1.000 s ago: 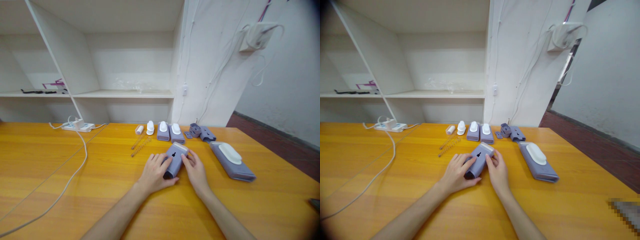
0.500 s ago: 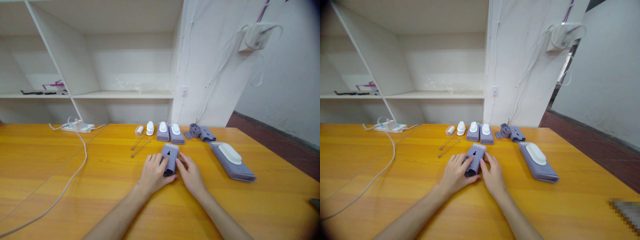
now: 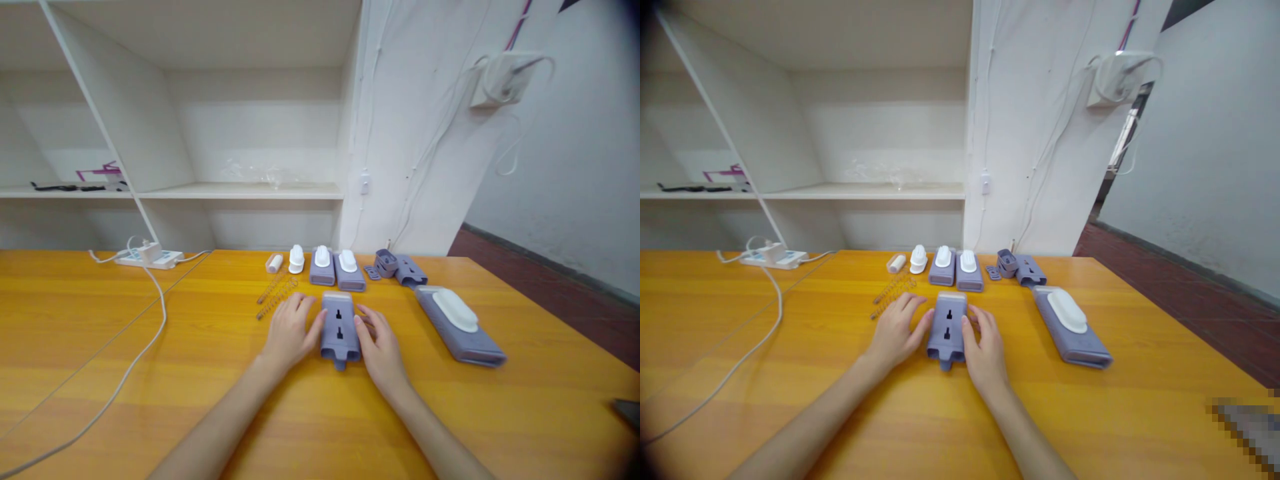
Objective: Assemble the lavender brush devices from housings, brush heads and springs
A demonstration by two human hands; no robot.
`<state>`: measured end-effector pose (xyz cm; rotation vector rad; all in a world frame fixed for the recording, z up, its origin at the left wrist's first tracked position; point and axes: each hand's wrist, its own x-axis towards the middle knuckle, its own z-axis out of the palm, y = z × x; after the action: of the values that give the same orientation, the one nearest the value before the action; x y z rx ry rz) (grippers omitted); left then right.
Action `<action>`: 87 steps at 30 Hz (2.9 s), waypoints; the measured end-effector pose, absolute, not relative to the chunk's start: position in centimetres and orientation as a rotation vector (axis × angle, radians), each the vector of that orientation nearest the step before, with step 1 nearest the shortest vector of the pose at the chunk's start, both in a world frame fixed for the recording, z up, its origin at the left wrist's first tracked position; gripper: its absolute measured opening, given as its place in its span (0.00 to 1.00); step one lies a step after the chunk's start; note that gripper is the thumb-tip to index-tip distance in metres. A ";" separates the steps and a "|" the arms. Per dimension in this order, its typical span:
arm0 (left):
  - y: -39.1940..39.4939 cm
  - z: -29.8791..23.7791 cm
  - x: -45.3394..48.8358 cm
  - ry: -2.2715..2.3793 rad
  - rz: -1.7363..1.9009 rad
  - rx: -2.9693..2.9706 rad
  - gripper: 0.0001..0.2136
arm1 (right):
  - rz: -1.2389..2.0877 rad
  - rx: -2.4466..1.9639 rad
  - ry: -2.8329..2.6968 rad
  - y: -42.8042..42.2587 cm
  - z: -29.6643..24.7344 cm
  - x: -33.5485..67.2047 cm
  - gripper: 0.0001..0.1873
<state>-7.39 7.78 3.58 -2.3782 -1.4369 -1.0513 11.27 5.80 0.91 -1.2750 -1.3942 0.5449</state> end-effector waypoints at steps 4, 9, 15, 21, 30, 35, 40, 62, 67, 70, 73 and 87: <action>11.3 3.4 -8.8 -1.637 -0.979 -2.157 0.13 | 0.540 -1.270 -1.393 5.8 1.2 11.2 0.17; 15.5 4.0 -9.3 -1.760 -0.856 -1.989 0.14 | 0.572 -1.298 -1.377 6.0 1.3 11.2 0.16; 20.1 4.8 -8.0 -1.882 -0.765 -1.865 0.22 | 0.576 -1.299 -1.356 6.1 1.3 11.1 0.15; 23.2 4.4 -6.8 -1.979 -0.616 -1.926 0.21 | 0.577 -1.294 -1.351 6.2 1.4 11.2 0.14; 23.8 4.4 -7.0 -1.916 -0.710 -1.958 0.12 | 0.575 -1.295 -1.370 6.2 1.4 11.2 0.14; 21.7 6.2 -7.2 -1.843 -0.858 -1.927 0.16 | 0.538 -1.299 -1.347 6.0 1.5 11.2 0.15; 15.9 7.3 -5.6 -1.501 -1.269 -2.081 0.14 | 0.477 -1.288 -1.364 5.7 1.5 11.1 0.16; 3.3 2.4 -4.2 -1.212 -1.205 -2.516 0.22 | 0.438 -1.266 -1.669 5.1 1.5 11.1 0.21; 3.6 2.1 -4.1 -1.357 -1.248 -2.524 0.30 | 0.439 -1.272 -1.688 5.2 1.4 11.3 0.22; 3.8 1.8 -4.0 -1.469 -1.153 -2.580 0.40 | 0.426 -1.274 -1.700 5.1 1.4 11.2 0.21; 3.8 1.7 -4.0 -1.504 -1.042 -2.645 0.41 | 0.367 -1.266 -1.690 4.8 1.5 11.2 0.22; 3.2 2.5 -3.8 -1.492 -0.855 -2.536 0.36 | -0.071 -1.221 -1.968 4.1 2.0 10.7 0.25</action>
<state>-3.82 3.24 2.49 -2.5364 -1.4921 -0.8550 10.73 4.11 1.96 -1.2214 -1.9680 -0.0710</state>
